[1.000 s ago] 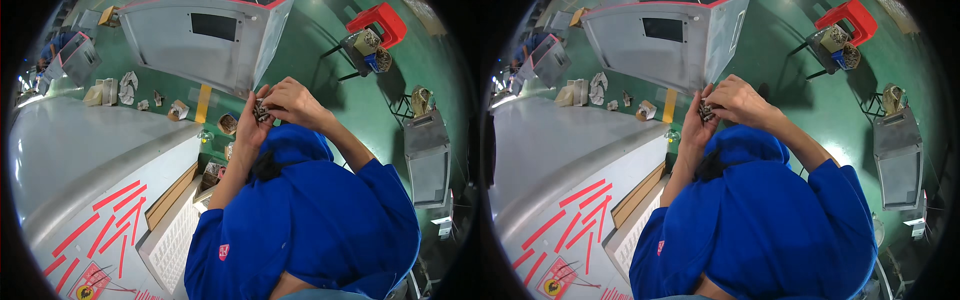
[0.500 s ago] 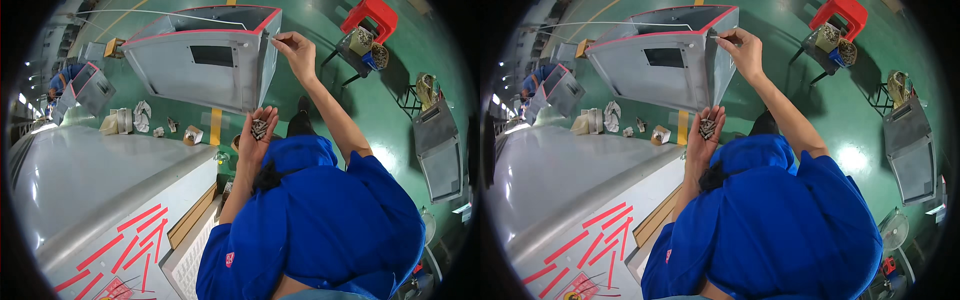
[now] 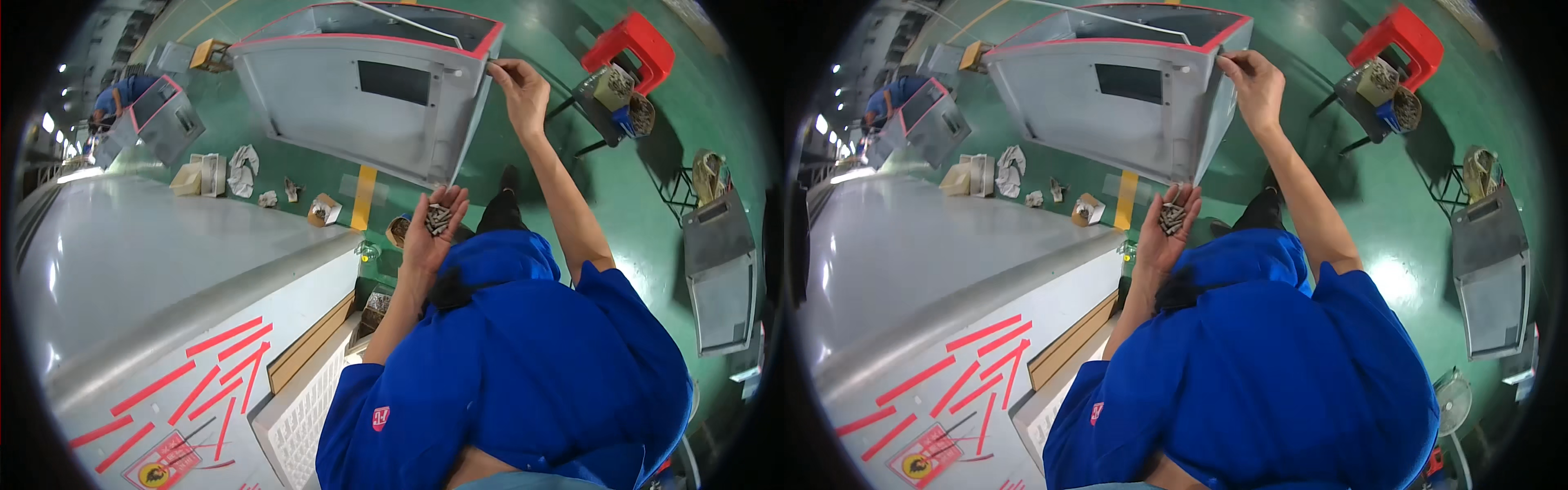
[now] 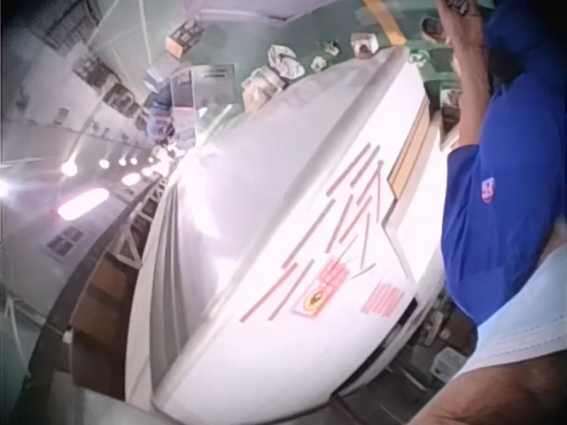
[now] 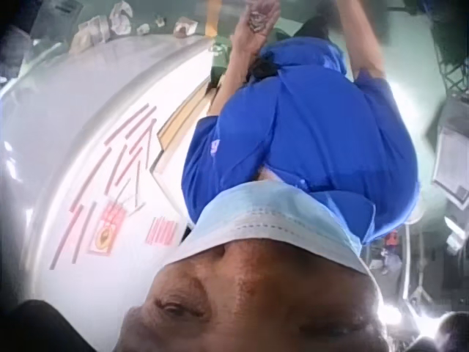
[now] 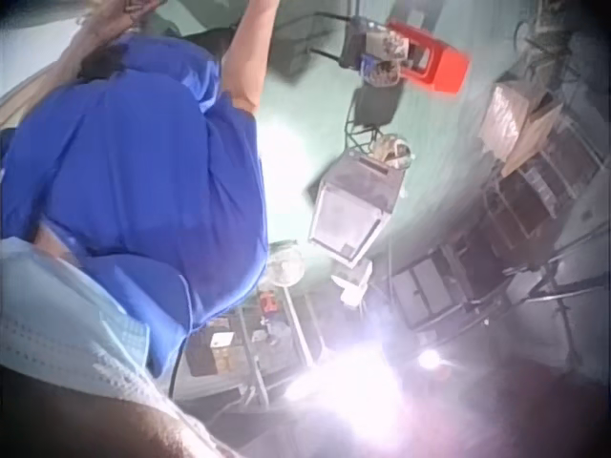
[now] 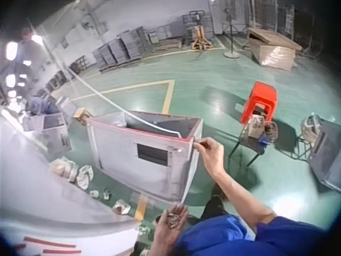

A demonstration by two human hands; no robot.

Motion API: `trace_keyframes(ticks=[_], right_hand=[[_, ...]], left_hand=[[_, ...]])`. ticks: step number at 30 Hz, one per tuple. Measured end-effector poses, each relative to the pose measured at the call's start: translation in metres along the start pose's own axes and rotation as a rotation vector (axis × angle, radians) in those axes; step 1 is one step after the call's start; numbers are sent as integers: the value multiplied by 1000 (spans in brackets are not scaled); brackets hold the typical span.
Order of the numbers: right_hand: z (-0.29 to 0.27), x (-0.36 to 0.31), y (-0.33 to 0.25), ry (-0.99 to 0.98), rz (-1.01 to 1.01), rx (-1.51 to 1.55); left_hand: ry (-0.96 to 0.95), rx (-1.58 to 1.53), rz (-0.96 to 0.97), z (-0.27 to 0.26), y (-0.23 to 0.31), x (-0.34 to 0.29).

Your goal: Selecting and inspecting small metal pins or rivets from a tray on a fabrication floor.

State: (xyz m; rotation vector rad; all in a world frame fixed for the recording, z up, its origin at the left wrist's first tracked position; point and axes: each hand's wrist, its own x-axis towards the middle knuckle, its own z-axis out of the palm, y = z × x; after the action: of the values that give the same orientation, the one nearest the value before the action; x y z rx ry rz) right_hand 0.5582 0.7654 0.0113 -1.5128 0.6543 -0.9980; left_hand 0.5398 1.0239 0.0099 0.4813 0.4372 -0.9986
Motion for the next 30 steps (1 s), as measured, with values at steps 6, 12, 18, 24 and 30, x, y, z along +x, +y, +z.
trace_keyframes(ticks=[6,12,18,24,30], right_hand=[[-5,2,3,37,4,-249],[-20,-5,2,123,40,-113],[-26,-62,-42,-80,14,148],[9,-146,-92,-1107,-270,-417],[22,-201,-59,-1265,-712,-449]], left_hand=[[-18,-23,1,-6,0,-4],[-34,68,20,-13,6,-23],[-78,44,40,-23,7,-35],[-5,64,40,-39,3,-44],[-53,66,38,-56,-1,-55]])
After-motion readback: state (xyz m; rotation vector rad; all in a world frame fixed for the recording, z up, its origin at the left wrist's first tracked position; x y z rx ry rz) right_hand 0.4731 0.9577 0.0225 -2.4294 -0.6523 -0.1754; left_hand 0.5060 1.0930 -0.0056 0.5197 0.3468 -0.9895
